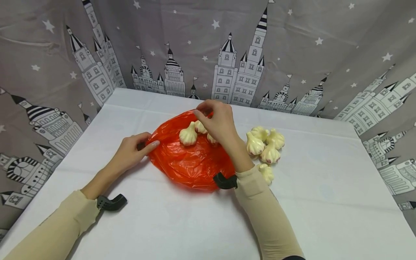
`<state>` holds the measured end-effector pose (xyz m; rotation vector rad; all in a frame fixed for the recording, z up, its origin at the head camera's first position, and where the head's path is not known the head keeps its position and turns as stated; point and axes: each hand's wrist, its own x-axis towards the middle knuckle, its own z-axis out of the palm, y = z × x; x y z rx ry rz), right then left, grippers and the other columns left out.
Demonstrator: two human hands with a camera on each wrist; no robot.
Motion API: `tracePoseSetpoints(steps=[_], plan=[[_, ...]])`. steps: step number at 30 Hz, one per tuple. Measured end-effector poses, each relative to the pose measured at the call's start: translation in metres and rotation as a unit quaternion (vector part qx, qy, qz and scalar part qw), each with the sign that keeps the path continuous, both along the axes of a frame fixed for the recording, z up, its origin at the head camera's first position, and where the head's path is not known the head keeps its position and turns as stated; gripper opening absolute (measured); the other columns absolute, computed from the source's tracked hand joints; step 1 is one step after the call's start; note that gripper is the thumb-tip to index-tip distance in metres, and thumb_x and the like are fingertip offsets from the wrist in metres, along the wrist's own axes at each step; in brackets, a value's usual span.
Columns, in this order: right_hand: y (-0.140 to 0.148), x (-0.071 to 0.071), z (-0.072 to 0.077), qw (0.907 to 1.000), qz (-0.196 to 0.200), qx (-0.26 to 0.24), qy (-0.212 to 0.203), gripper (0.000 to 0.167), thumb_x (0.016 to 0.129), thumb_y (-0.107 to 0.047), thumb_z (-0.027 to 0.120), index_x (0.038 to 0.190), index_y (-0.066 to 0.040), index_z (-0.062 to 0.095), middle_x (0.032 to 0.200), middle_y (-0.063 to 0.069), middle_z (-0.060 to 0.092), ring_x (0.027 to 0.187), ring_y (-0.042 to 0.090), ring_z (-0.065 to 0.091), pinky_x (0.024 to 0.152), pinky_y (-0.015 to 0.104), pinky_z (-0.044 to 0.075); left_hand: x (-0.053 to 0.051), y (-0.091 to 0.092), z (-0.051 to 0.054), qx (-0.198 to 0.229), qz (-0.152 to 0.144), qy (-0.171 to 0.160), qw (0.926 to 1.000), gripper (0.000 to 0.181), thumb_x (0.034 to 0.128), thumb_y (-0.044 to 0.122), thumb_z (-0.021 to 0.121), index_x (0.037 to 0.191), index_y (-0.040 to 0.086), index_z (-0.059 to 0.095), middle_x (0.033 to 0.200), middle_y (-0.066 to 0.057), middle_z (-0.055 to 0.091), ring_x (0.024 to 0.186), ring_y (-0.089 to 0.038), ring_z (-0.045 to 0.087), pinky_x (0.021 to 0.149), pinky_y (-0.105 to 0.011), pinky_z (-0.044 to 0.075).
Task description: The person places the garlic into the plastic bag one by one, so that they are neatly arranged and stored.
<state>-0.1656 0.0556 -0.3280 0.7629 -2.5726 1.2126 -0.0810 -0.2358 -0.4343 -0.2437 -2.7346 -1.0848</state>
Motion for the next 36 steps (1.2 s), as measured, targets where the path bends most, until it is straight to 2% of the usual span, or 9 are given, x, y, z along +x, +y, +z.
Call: tracePoseSetpoints(steps=[7,14,19,24,36], plan=[[0.007,0.003,0.002,0.9998,0.011,0.002,0.014,0.014,0.099,-0.022,0.075,0.104,-0.010,0.081,0.094,0.004,0.079,0.083,0.017,0.071,0.080,0.031,0.055,-0.001,0.002,-0.001,0.002,0.002,-0.006,1.0000,0.027,0.1028,0.036,0.069,0.114,0.012,0.073,0.080,-0.003,0.065,0.073,-0.020,0.057,0.063,-0.024,0.047],[0.014,0.009,0.005,0.9991,0.010,0.028,0.028,0.015,0.099,-0.023,0.075,0.102,-0.010,0.081,0.097,0.002,0.079,0.083,0.017,0.069,0.079,0.031,0.054,-0.001,0.003,-0.001,0.003,0.002,-0.008,1.0000,0.028,0.1034,0.036,0.068,0.116,0.012,0.072,0.081,-0.003,0.065,0.074,-0.020,0.057,0.063,-0.023,0.047],[0.022,0.015,0.006,0.9988,0.016,0.041,0.021,0.017,0.099,-0.024,0.075,0.104,-0.009,0.080,0.099,0.004,0.079,0.086,0.018,0.070,0.081,0.033,0.056,-0.001,0.004,-0.001,0.003,0.001,-0.008,1.0000,0.028,0.1033,0.036,0.069,0.116,0.011,0.073,0.081,-0.003,0.065,0.073,-0.020,0.057,0.063,-0.023,0.047],[0.038,0.019,0.001,0.9992,0.018,0.031,0.016,0.016,0.099,-0.022,0.075,0.105,-0.007,0.078,0.097,0.006,0.078,0.088,0.020,0.071,0.082,0.039,0.060,-0.001,0.003,0.000,-0.001,0.003,-0.013,0.9999,0.030,0.1033,0.037,0.068,0.117,0.011,0.072,0.082,-0.004,0.066,0.074,-0.021,0.057,0.064,-0.023,0.048],[0.086,0.020,-0.007,0.9996,-0.005,0.024,-0.010,0.016,0.098,-0.018,0.075,0.107,-0.005,0.079,0.097,0.009,0.078,0.085,0.021,0.072,0.075,0.037,0.062,0.002,0.001,0.003,-0.010,0.005,-0.011,0.9999,0.031,0.1034,0.036,0.068,0.118,0.009,0.072,0.082,-0.004,0.065,0.074,-0.021,0.057,0.063,-0.023,0.047]])
